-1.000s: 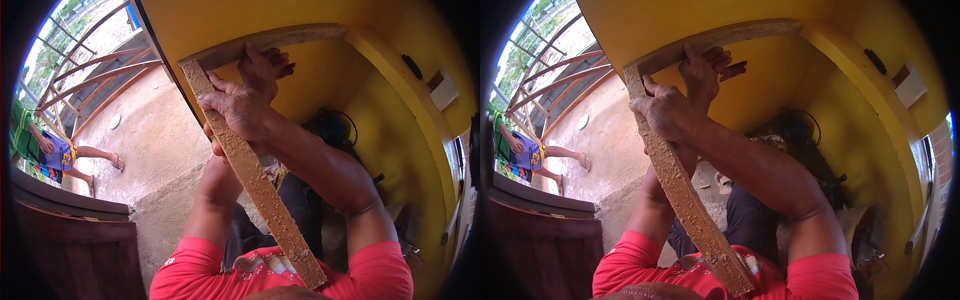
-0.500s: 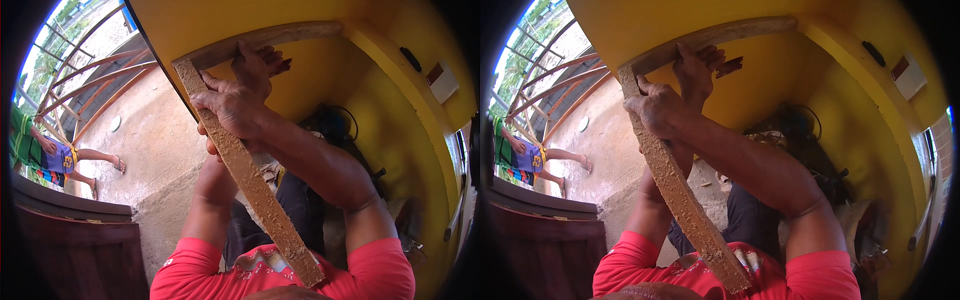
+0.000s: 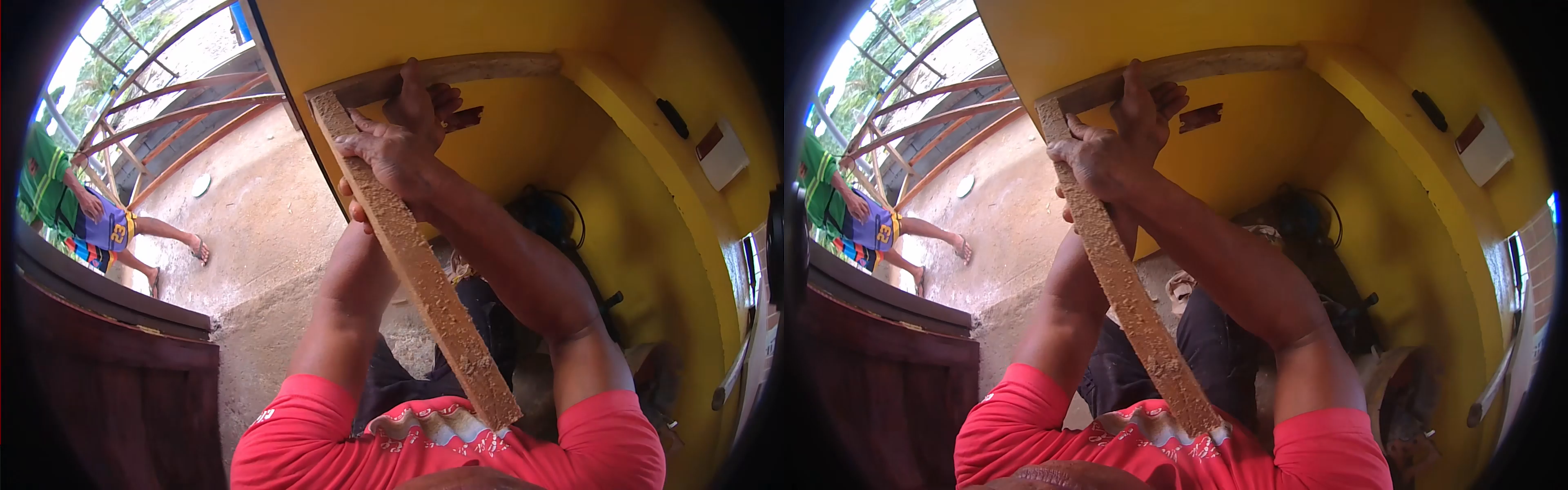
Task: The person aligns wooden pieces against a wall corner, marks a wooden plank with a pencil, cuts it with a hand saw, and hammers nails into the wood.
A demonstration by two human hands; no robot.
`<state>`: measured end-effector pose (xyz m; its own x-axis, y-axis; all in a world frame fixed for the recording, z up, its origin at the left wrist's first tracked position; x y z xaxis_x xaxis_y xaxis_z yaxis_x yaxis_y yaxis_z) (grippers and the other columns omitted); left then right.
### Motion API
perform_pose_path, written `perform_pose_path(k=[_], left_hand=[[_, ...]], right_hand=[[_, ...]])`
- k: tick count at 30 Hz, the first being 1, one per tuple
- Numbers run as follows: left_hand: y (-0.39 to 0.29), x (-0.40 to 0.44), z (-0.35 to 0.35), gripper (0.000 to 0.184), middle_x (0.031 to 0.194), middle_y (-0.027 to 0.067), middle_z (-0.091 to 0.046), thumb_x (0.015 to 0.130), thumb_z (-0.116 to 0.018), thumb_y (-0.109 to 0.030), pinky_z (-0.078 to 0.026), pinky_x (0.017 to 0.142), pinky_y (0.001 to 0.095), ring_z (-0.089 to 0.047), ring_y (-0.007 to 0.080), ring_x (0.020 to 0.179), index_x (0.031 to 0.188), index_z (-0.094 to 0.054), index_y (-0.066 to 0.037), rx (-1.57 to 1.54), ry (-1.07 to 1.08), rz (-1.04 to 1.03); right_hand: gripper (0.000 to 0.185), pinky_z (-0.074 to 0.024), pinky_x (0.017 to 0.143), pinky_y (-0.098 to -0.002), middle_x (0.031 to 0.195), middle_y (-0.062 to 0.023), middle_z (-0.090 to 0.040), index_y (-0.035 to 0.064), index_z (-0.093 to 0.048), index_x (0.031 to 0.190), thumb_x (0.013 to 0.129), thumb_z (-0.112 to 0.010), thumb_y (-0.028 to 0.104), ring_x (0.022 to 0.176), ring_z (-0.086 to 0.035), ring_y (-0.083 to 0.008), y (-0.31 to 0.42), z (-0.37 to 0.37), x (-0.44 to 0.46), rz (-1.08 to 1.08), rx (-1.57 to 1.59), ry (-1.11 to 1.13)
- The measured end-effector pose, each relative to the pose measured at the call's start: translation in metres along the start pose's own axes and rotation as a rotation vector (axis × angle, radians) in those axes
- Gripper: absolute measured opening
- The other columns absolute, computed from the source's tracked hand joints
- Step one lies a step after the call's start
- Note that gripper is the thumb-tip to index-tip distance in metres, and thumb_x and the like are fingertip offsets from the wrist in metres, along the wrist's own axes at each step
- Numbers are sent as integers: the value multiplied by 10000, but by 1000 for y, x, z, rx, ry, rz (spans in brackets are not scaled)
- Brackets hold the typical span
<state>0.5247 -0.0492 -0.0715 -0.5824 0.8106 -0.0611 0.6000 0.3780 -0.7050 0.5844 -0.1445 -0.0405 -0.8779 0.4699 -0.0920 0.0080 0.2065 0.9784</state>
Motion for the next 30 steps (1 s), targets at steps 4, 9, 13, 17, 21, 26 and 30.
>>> perform_pose_path(k=[4, 9, 13, 17, 21, 26, 30], left_hand=[[-1, -35, 24, 564, 979, 213, -580, 916, -513, -439, -572, 662, 358, -654, 281, 800, 1220, -420, 26, 143, -60, -75], [26, -50, 111, 375, 806, 169, -619, 943, -457, -336, -560, 589, 307, -649, 212, 669, 1083, -513, 7, 342, 39, -371], [7, -90, 167, 412, 646, 132, -613, 892, -521, -368, -568, 469, 348, -622, 205, 499, 846, -584, 37, 50, -162, -50], [-34, -110, 258, 473, 640, 143, -611, 862, -495, -464, -568, 459, 391, -620, 238, 491, 807, -579, -2, 146, -254, -97], [-120, -132, 314, 465, 606, 59, -556, 861, -465, -507, -500, 450, 328, -573, 179, 505, 803, -600, -66, 134, -202, -52], [-173, -169, 342, 461, 612, 64, -592, 865, -466, -509, -509, 433, 319, -593, 186, 493, 830, -621, -76, 266, -560, -177], [-140, -196, 383, 460, 620, 83, -627, 873, -458, -492, -526, 424, 334, -611, 207, 481, 855, -632, -67, 52, -763, -224]], right_hand=[[647, -490, 386, -318, 704, -136, -552, 119, -156, 1466, 917, -482, 219, 473, -570, -203, 2, 3, -33, 87, -78, 118], [677, -493, 417, -306, 758, -161, -570, 173, -105, 1486, 916, -469, 202, 491, -586, -213, -4, 21, -72, 24, -7, 192], [687, -503, 446, -303, 798, -165, -570, 192, -121, 1488, 902, -481, 193, 495, -563, -188, -20, 44, -71, 73, -47, 175], [689, -489, 475, -269, 788, -113, -560, 164, -167, 1482, 883, -507, 145, 517, -529, -133, -35, 55, -53, 67, -33, 194], [676, -486, 517, -246, 775, -84, -554, 136, -212, 1472, 868, -514, 107, 543, -512, -100, -39, 54, -22, -25, -51, 213], [769, -505, 515, -266, 947, -142, -576, 151, -185, 1480, 803, -552, 136, 632, -553, -144, -34, 12, 21, -218, -86, 358], [750, -488, 546, -250, 900, -89, -572, 145, -149, 1487, 835, -513, 68, 620, -538, -109, -57, -29, 57, -249, -139, 443]])
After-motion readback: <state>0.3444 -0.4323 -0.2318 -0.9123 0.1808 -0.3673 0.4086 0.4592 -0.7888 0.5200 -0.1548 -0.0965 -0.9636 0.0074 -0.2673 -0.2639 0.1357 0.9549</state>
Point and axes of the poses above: each hand's wrist, its own x-axis towards the middle knuckle, its own z-axis out of the back of the hand, y = z × x, the point moved 3 cm from there along x, towards the middle knuckle
